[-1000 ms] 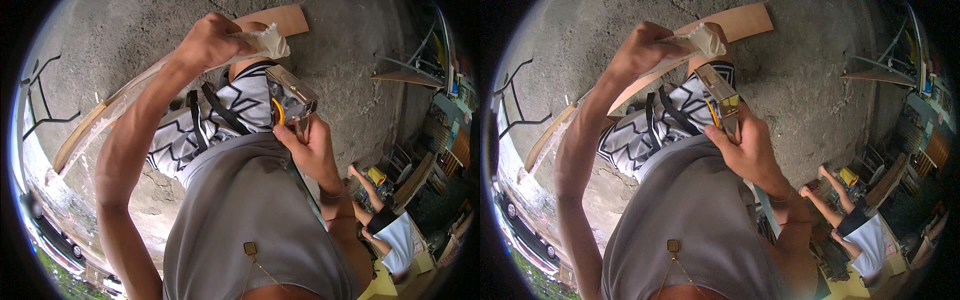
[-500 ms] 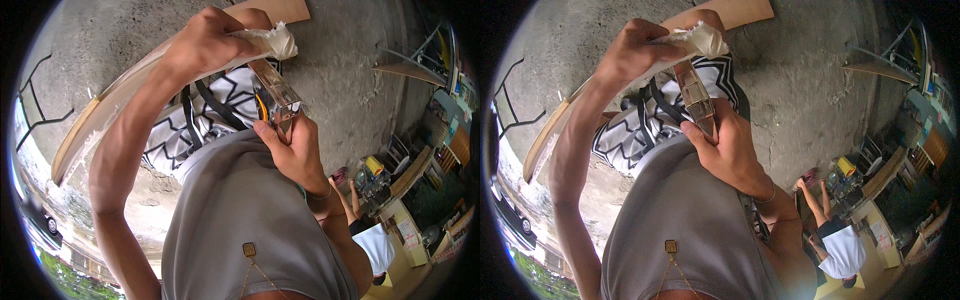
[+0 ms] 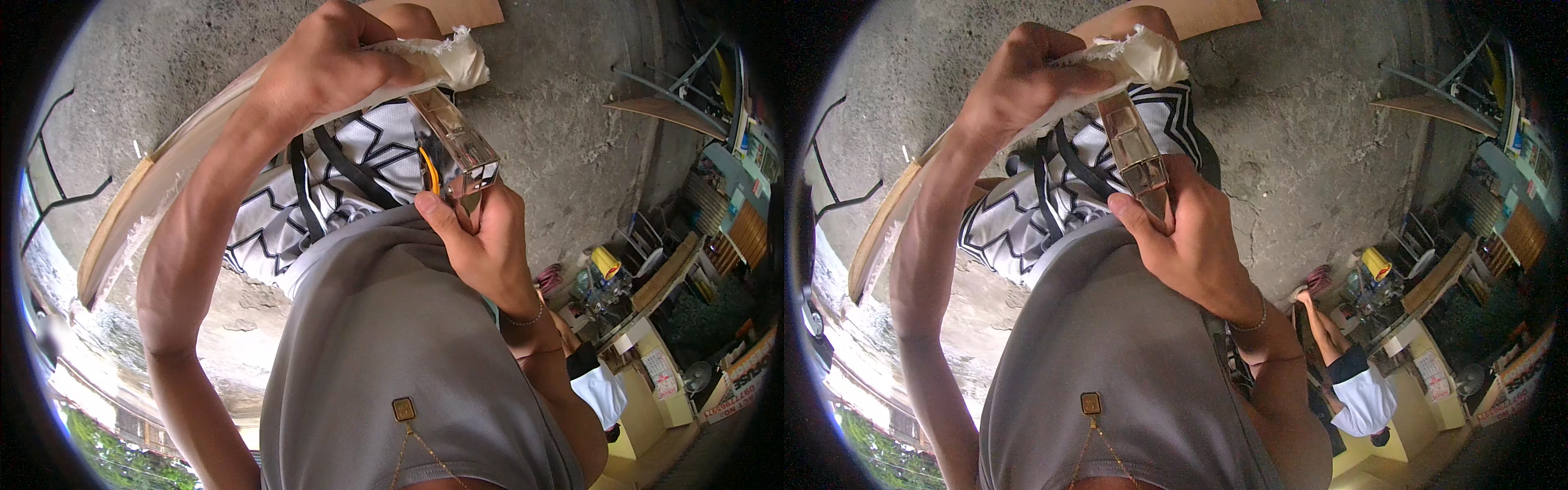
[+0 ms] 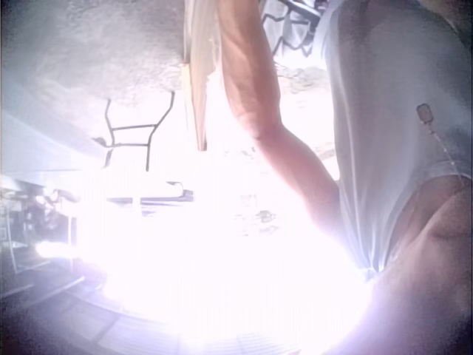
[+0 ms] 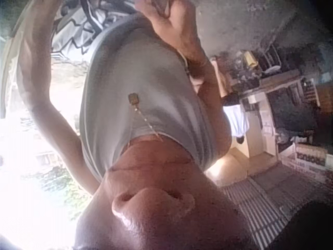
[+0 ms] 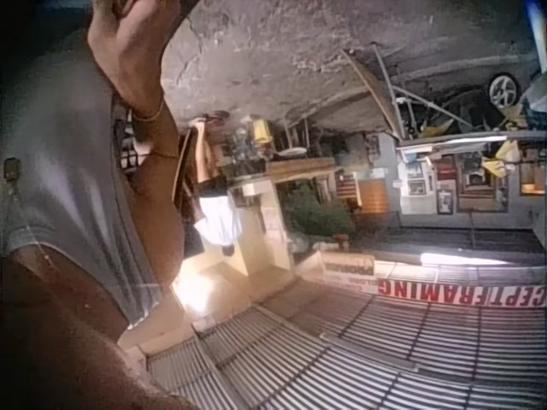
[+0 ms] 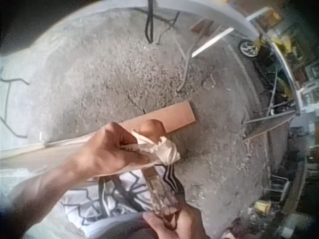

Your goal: The person folds a white fabric over the edges of a floral-patterned board and secures it with a staple gun. They repeatedly fold the fabric, align the edges, and drive staples along the perimeter to attach the fabric to the board.

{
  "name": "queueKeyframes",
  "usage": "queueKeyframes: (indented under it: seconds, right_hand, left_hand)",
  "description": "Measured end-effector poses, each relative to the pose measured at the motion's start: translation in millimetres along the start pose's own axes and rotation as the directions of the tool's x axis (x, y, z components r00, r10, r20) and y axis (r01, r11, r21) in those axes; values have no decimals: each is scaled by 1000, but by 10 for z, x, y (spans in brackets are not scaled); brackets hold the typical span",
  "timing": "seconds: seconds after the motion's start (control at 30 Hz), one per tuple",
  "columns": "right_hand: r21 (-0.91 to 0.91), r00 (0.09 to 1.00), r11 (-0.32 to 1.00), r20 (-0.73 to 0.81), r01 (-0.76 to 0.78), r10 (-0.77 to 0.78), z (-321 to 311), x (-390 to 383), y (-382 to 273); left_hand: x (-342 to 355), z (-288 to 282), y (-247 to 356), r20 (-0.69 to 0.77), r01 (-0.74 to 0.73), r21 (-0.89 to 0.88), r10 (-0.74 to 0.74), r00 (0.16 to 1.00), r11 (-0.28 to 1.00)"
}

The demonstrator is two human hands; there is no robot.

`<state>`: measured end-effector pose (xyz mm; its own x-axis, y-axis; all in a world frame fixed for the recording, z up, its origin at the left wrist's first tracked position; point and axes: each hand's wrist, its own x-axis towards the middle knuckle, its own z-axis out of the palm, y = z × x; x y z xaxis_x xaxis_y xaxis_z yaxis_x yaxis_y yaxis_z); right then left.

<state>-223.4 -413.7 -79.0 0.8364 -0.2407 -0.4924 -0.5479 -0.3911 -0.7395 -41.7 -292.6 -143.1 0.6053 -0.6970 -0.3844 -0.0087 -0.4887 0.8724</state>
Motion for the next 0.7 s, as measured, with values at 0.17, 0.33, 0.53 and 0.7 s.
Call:
queueKeyframes:
  seconds: [0.17, 0.33, 0.53, 0.7]
  right_hand:
    - [-9, 999, 1000, -35, 18, -19, 13, -2, 14]
    - [12, 999, 1000, -30, -16, 16, 14, -14, 14]
    - [88, 993, 990, -30, -112, 115, 39, -23, -40]
    - [-1, 998, 999, -56, -39, 38, 53, -1, -69]
  left_hand:
    - [-12, 31, -21, -23, 4, -60, -6, 1000, 998]
    - [-27, 41, -8, -33, -7, -18, 7, 999, 1000]
    - [-17, 26, 19, -25, 6, -2, -6, 1000, 1000]
    - [-29, 60, -18, -67, -29, -67, 24, 997, 997]
